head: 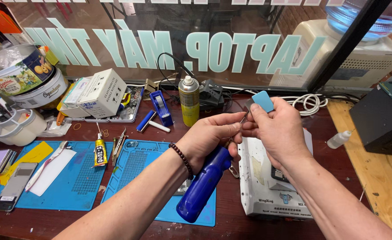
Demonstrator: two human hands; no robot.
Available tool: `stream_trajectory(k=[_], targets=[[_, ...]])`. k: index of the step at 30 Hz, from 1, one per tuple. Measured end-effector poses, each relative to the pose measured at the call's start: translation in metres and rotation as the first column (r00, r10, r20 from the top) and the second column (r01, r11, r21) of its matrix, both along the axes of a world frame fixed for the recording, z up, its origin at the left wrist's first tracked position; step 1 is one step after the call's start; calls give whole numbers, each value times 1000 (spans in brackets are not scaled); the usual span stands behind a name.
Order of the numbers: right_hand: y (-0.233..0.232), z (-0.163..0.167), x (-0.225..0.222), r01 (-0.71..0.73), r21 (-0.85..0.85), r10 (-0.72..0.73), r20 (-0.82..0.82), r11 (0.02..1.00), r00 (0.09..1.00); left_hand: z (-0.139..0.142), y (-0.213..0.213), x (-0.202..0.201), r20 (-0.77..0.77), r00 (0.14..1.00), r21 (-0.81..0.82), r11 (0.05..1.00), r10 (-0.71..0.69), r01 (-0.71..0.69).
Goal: The person disassembles a smartphone, removes the back cover, and uses a screwdriver to adjust internal components. They then apply adhesive around the camera module area and reattach the back cover.
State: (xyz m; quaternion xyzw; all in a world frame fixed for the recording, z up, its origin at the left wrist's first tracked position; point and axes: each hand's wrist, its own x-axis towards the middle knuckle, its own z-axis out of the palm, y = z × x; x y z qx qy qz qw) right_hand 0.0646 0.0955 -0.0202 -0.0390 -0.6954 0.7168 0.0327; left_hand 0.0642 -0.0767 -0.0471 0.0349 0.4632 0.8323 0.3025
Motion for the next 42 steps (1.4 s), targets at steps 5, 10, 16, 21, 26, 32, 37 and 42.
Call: stream_trajectory(k=[5, 10, 16, 21, 26, 32, 37, 42], targets=[[4, 1, 2, -27, -1, 27, 8, 1000, 1000, 1, 5, 3, 19, 1000, 53, 999, -4, 3], [5, 1, 2, -66, -16, 66, 19, 998, 998, 0, 1, 8, 108, 991, 217, 975, -77, 52], [5, 2, 1, -126, -59, 130, 59, 990, 990, -1, -2, 12, 44, 992, 299, 949, -122, 103], [6, 5, -1, -183, -67, 187, 58, 981, 981, 2, -4, 12, 56, 993, 296, 951, -107, 86], [10, 1, -10, -240, -123, 251, 89, 963, 964, -2, -7, 9, 140, 986, 299, 953, -88, 42], [8, -43, -43, -223, -263, 263, 125, 939, 957, -27, -20, -8, 83, 997, 269, 963, -9, -14], [-17, -124, -65, -105, -66, 124, 552, 992, 824, -52, -49, -21, 195, 946, 41, 961, 259, -272], [-35, -189, -64, -96, 20, 46, 774, 995, 631, -64, -86, -21, 283, 911, 5, 950, 299, -313]])
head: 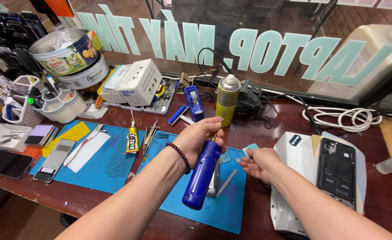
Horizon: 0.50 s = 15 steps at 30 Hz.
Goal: The person disassembles a smartphone, removes the back cover, and uses a screwdriver to adjust internal components. They then apply adhesive around the camera module area and reattach the back cover.
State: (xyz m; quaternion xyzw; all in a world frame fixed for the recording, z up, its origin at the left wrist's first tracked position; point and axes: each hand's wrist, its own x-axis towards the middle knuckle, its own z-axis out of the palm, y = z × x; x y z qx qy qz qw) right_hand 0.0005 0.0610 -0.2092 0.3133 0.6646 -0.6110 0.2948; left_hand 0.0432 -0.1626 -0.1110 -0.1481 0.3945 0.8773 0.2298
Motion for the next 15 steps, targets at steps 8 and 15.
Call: stream_trajectory(k=[8, 15], targets=[[-14, 29, -13, -30, 79, 36, -81, 996, 996, -9, -10, -10, 60, 996, -7, 997, -72, 72], [25, 66, -16, 79, 979, 631, -181, 187, 754, -22, -5, -32, 39, 975, 49, 975, -219, 217]])
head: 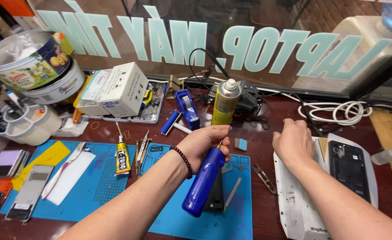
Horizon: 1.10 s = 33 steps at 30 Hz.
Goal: The person disassembles a smartphone, removes the back cover, and uses a screwdriver to adjust internal components. They then apply adhesive around the camera module area and reattach the back cover.
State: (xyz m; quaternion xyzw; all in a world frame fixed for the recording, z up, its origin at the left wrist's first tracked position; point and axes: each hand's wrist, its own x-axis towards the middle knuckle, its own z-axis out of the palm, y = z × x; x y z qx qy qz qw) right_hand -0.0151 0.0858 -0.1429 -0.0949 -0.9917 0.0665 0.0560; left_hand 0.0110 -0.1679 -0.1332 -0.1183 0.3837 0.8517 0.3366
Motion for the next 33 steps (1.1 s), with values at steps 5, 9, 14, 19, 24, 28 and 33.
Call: stream_trajectory(k=[5, 9, 14, 19, 24, 28, 33], targets=[[13, -15, 8, 63, 122, -95, 276, 990, 957, -3, 14, -10, -3, 997, 62, 995, -73, 73], [19, -15, 27, -50, 62, 44, 93, 997, 995, 1, 23, -13, 12, 995, -17, 995, -96, 97], [15, 3, 30, 2, -22, -1, 48, 1000, 999, 11, 35, -12, 47, 986, -107, 980, -163, 167], [21, 47, 21, 15, -465, -84, -128, 885, 988, 22, 47, -13, -40, 990, 19, 991, -134, 134], [44, 87, 33, 123, -898, -128, 75, 422, 989, 36, 70, -9, -113, 978, 139, 972, -174, 188], [59, 108, 49, 29, -999, -35, 28, 22, 999, 49, 95, 4, -191, 959, 176, 953, -211, 245], [66, 125, 64, -82, -996, -15, -81, -31, 997, 67, 124, 17, -200, 962, 116, 970, -187, 212]])
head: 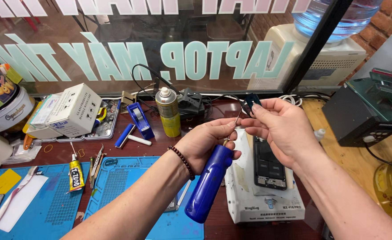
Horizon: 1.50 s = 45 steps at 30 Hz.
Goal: The person disassembles a smartphone, removes the back cover, and uses a screwdriver to adjust internal components. They then apply adhesive around the camera module area and reattach the back cover.
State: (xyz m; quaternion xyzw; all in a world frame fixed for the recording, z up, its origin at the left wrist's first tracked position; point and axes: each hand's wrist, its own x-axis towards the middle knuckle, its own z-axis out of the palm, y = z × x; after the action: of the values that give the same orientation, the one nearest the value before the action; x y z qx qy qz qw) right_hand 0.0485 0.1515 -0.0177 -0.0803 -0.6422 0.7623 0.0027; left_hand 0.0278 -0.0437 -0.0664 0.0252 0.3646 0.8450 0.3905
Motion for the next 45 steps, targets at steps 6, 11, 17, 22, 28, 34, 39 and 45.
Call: stream_trajectory(k=[6, 11, 17, 22, 28, 34, 39, 45], targets=[[8, 4, 2, 53, 3, -53, -4, 999, 999, 11, 22, 8, -18, 997, 12, 997, 71, -71], [13, -3, -3, 33, -45, -34, -25, 998, 999, 13, 27, 9, -17, 997, -11, 997, 82, -82], [7, -2, -4, 25, -35, -27, -58, 999, 998, 14, 24, 9, -36, 998, -7, 998, 57, -57], [0, 4, -1, -8, 15, 9, -74, 1000, 997, 16, 14, 10, -18, 998, -11, 998, 56, -56], [-6, 6, -2, -59, -4, 57, -173, 998, 983, 17, 8, 7, -27, 999, 51, 998, 47, -45], [-17, 5, -5, -5, -94, -16, -217, 996, 976, 19, 1, 2, -42, 998, 121, 991, 53, -48], [-23, 1, -8, 21, -83, -38, -213, 996, 976, 16, -4, 2, -61, 996, 91, 994, 64, -58], [-24, 2, -9, -8, -18, 4, -207, 1000, 978, 12, -6, -2, -23, 998, 72, 996, 51, -49]])
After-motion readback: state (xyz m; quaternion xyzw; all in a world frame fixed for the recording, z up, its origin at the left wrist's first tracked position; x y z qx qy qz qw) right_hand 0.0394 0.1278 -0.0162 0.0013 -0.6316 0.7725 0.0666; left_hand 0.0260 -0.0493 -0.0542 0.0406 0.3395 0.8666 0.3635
